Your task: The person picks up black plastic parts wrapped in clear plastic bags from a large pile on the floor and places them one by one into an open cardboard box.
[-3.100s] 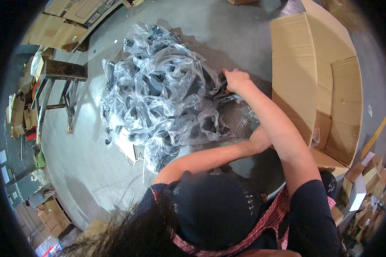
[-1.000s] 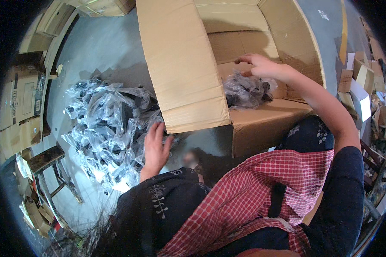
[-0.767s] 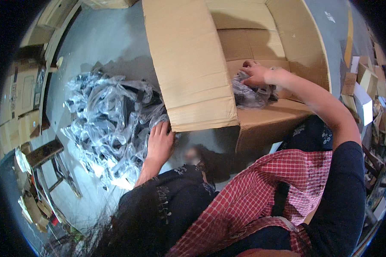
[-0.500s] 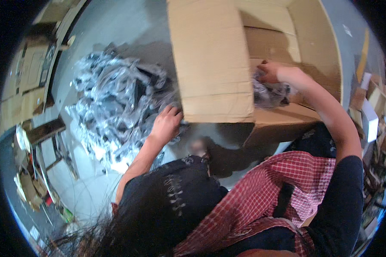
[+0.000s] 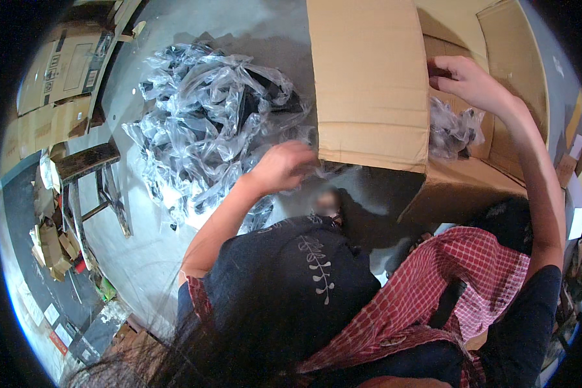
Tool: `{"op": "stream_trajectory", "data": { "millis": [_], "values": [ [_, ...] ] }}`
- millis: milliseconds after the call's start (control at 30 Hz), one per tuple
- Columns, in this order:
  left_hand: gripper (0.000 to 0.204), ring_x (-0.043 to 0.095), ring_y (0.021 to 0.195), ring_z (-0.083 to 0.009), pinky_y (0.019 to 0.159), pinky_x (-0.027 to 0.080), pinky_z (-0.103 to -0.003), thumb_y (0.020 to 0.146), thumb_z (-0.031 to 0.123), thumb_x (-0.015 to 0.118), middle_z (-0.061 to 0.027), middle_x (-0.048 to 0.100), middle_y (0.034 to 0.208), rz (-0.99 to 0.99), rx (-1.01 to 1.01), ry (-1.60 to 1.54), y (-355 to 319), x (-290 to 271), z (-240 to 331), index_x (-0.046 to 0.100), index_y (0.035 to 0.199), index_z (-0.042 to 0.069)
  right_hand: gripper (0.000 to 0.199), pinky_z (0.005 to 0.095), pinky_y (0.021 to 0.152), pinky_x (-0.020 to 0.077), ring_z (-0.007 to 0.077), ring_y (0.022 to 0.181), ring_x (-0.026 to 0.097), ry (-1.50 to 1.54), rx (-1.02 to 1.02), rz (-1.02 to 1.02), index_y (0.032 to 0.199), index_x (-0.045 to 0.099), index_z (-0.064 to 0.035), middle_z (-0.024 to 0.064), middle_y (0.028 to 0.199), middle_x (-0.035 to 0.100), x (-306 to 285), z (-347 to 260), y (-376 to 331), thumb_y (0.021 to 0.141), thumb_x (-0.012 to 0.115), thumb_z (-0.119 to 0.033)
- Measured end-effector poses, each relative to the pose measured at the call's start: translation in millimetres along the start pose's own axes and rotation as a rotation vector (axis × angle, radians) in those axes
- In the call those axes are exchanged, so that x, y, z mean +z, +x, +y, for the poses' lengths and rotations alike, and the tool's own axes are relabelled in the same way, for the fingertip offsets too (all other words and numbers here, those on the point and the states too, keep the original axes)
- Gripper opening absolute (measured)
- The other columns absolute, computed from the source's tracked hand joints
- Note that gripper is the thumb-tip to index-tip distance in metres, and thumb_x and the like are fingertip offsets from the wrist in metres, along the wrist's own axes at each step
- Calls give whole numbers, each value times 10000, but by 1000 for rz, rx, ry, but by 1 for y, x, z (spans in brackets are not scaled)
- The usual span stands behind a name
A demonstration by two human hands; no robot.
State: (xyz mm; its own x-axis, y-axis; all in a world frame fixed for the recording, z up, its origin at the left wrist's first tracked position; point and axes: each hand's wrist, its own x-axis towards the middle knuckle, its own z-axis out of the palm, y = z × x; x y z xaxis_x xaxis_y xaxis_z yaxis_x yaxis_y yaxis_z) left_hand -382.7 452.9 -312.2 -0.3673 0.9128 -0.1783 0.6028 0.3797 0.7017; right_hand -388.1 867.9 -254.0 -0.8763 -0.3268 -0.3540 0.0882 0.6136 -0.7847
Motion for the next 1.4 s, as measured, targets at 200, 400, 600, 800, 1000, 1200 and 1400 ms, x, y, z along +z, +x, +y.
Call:
{"op": "stream_trajectory", "data": {
  "millis": [200,400,600,800,1000,1200,1400],
  "values": [
    [384,564,954,-336,827,491,-429,616,2,661,-98,587,955,-79,-31,252,-9,4,-10,614,993,59,350,374,824,505,308,933,656,-135,-63,90,1129,627,13,214,1000,680,8,-1,2,810,610,-130],
    [399,550,1082,-335,924,465,-433,689,30,663,-108,603,1107,-91,-35,260,-6,1,-5,615,1084,67,292,430,800,502,381,898,628,-423,2,99,1046,632,23,226,945,657,5,-17,-6,796,604,-123],
    [484,567,1074,-347,904,464,-443,755,92,689,-119,609,1187,227,-228,342,-51,-27,17,588,1229,82,154,445,829,492,360,944,608,-557,-429,472,885,612,-23,166,1042,633,47,-102,-32,750,626,-95],
    [454,565,1034,-329,877,452,-419,763,117,695,-114,617,1152,354,-458,325,-62,5,21,593,1204,79,394,455,796,534,376,960,642,-287,-107,-480,1162,546,-1,208,1077,613,200,-128,-21,818,660,-155],
    [364,569,990,-290,850,429,-406,718,119,703,-76,642,1028,345,-501,391,-35,27,4,655,1079,105,445,471,949,448,385,1133,560,-267,193,-215,1126,535,53,250,1123,599,297,-61,58,796,650,-222],
    [152,602,852,-270,782,445,-375,725,71,708,-61,671,857,489,-346,148,-34,6,2,700,874,97,403,463,888,464,399,996,599,167,-2,107,1100,583,-6,202,1074,630,273,-33,42,730,646,-151],
    [165,640,747,-273,676,514,-335,753,-5,718,-101,687,869,723,-438,-188,-36,12,20,707,907,52,767,448,1036,389,425,1222,494,-1,50,183,1335,395,68,322,1263,506,306,-55,41,700,735,-196]
  ]
}}
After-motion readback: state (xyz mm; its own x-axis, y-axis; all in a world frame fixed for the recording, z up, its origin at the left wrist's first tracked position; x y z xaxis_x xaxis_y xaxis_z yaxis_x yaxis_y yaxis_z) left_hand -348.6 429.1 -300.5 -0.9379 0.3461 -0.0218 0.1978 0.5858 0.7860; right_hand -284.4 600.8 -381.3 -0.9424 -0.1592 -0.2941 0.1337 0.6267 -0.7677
